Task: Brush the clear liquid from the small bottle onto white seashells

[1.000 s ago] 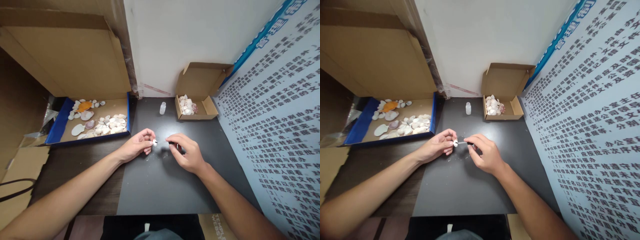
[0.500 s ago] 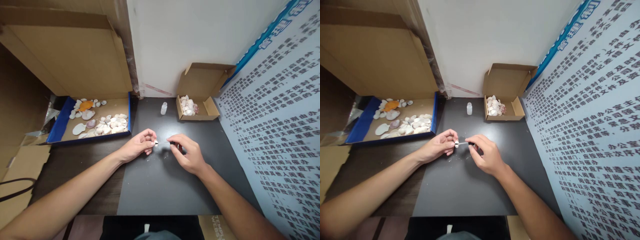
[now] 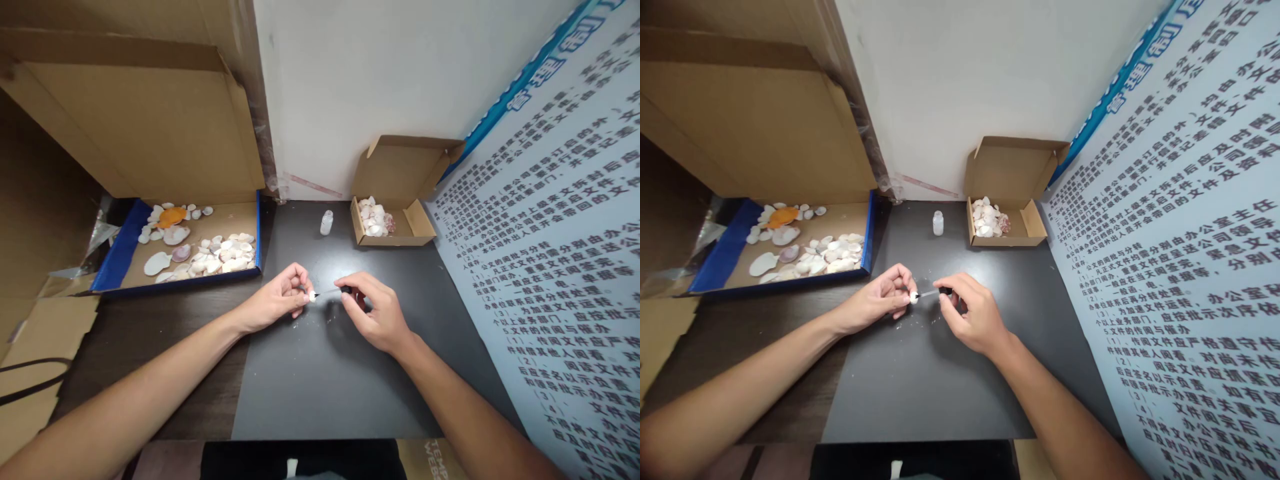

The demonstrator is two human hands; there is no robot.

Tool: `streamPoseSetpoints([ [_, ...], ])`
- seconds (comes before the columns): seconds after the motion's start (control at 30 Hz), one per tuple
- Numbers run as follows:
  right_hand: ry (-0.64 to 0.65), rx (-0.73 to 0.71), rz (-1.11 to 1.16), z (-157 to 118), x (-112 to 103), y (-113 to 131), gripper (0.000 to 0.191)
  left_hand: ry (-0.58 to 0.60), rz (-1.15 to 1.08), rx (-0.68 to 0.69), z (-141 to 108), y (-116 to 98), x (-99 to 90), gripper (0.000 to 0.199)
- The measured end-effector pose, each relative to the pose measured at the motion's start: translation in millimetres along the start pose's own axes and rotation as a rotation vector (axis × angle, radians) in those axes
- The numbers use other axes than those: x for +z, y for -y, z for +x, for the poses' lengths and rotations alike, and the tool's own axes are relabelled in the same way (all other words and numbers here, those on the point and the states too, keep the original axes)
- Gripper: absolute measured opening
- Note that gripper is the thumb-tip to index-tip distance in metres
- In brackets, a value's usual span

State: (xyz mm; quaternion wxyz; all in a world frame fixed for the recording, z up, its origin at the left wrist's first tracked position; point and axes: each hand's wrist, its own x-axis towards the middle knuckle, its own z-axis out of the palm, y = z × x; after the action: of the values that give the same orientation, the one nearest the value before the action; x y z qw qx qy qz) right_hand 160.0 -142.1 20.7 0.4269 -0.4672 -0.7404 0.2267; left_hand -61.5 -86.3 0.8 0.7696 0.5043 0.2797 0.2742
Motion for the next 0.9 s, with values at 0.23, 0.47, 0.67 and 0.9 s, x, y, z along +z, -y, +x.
streamPoseSetpoints([
  [0.23, -0.012, -0.017, 0.001, -0.7, 0.3, 0.5, 0.02, 0.018, 0.07, 0.022, -1.0, 0.8, 0.4, 0.038],
  [0.47, 0.001, -0.027, 0.012, 0.2, 1.1, 0.1, 0.02, 0.024, 0.124, 0.027, -2.7, 1.7, -0.2, 0.038],
  [0.67, -0.009, -0.038, 0.012, 0.2, 0.7, -0.3, 0.019, 0.028, 0.116, 0.024, -2.3, 1.5, -0.3, 0.038],
  [0.9, 0.004, -0.032, 0.02, 0.0, 0.6, 0.0, 0.02, 0.007, 0.115, 0.034, -2.3, 1.6, 0.2, 0.038],
])
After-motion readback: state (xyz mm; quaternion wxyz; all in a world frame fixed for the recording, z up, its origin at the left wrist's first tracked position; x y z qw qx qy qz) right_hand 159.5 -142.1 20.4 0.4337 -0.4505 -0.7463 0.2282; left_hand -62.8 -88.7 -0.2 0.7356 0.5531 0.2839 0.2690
